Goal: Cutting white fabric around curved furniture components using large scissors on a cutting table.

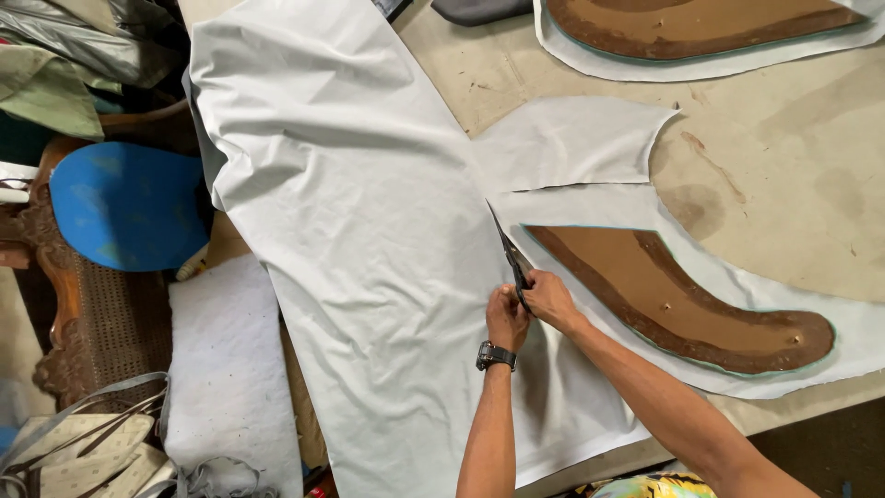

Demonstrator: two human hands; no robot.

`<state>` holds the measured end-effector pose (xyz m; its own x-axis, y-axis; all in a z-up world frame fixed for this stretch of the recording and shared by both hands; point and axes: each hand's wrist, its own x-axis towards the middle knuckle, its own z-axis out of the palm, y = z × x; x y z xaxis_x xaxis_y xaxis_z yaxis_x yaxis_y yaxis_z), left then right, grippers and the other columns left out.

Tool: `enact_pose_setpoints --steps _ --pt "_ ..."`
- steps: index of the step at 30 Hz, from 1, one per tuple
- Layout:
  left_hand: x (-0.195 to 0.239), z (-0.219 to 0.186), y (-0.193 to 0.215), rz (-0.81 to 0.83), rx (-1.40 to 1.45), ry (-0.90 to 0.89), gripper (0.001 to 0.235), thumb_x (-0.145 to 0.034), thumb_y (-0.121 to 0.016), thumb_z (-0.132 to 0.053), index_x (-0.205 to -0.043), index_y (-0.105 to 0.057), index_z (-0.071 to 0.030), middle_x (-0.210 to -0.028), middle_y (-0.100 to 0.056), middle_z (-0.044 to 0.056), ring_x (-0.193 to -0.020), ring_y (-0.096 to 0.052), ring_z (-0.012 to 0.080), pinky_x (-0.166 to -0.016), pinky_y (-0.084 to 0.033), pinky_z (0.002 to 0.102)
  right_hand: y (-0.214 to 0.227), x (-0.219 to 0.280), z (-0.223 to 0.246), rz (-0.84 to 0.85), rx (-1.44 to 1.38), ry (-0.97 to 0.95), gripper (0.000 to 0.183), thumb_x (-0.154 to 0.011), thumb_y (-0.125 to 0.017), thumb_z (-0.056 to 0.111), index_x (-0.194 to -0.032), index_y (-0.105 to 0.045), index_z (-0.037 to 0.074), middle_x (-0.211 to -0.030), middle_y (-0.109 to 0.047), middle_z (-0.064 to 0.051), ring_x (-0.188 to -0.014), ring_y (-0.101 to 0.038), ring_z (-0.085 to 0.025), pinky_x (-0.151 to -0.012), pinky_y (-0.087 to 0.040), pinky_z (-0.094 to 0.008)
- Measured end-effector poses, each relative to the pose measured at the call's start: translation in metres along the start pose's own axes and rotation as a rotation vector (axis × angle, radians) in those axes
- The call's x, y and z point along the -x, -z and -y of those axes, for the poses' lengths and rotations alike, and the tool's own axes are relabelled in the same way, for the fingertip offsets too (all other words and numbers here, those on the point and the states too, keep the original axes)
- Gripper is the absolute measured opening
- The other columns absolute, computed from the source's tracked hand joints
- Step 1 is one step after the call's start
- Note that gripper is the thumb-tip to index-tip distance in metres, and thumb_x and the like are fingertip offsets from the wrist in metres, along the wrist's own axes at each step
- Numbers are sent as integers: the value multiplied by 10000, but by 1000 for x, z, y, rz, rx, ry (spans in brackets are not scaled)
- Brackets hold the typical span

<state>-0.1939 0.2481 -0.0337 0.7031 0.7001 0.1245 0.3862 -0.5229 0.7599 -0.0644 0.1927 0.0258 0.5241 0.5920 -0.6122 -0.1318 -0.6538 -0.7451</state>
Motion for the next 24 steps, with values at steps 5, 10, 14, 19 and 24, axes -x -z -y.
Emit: enact_pose_setpoints --steps 5,10,14,19,24 --pt "-6 -27 19 29 6 10 166 -860 -659 -149 -820 -533 -49 -806 -515 193 -848 -587 490 -758 -516 548 -4 -18 -6 17 -35 3 568 -767 -873 573 -758 -660 46 -517 -608 -116 -505 -677 -271 -559 -547 -389" --pt "-1 -12 0 13 -29 103 175 -856 -677 -190 -865 -556 -64 -830 -541 176 -854 -608 451 -791 -532 528 19 -9 8 68 -163 -15 514 -761 -920 466 -725 -641 35 -477 -600 -122 -424 -664 -228 -439 -563 -314" --pt "7 1 -38 -138 -161 344 179 -762 -708 -208 -815 -537 -195 -784 -524 19 -802 -645 311 -770 -552 447 96 23 53 199 -55 -76 382 -752 -875 279 -752 -632 -17 -505 -543 -161 -413 -618 -253 -409 -530 -327" --pt "-30 -52 -62 -428 -313 409 507 -710 -584 -176 -1194 -694 -278 -1063 -596 57 -956 -645 369 -763 -554 540 210 -79 31 362 416 86 322 -754 -878 265 -844 -722 -2 -645 -648 -216 -574 -683 -326 -595 -548 -442" --pt "-45 -69 -83 -522 -579 326 367 -875 -736 -425 -1221 -734 -304 -1280 -582 62 -1143 -563 303 -894 -443 433 267 -162 58 477 765 144 550 -626 -988 489 -770 -715 35 -517 -628 -121 -419 -677 -246 -580 -531 -353"
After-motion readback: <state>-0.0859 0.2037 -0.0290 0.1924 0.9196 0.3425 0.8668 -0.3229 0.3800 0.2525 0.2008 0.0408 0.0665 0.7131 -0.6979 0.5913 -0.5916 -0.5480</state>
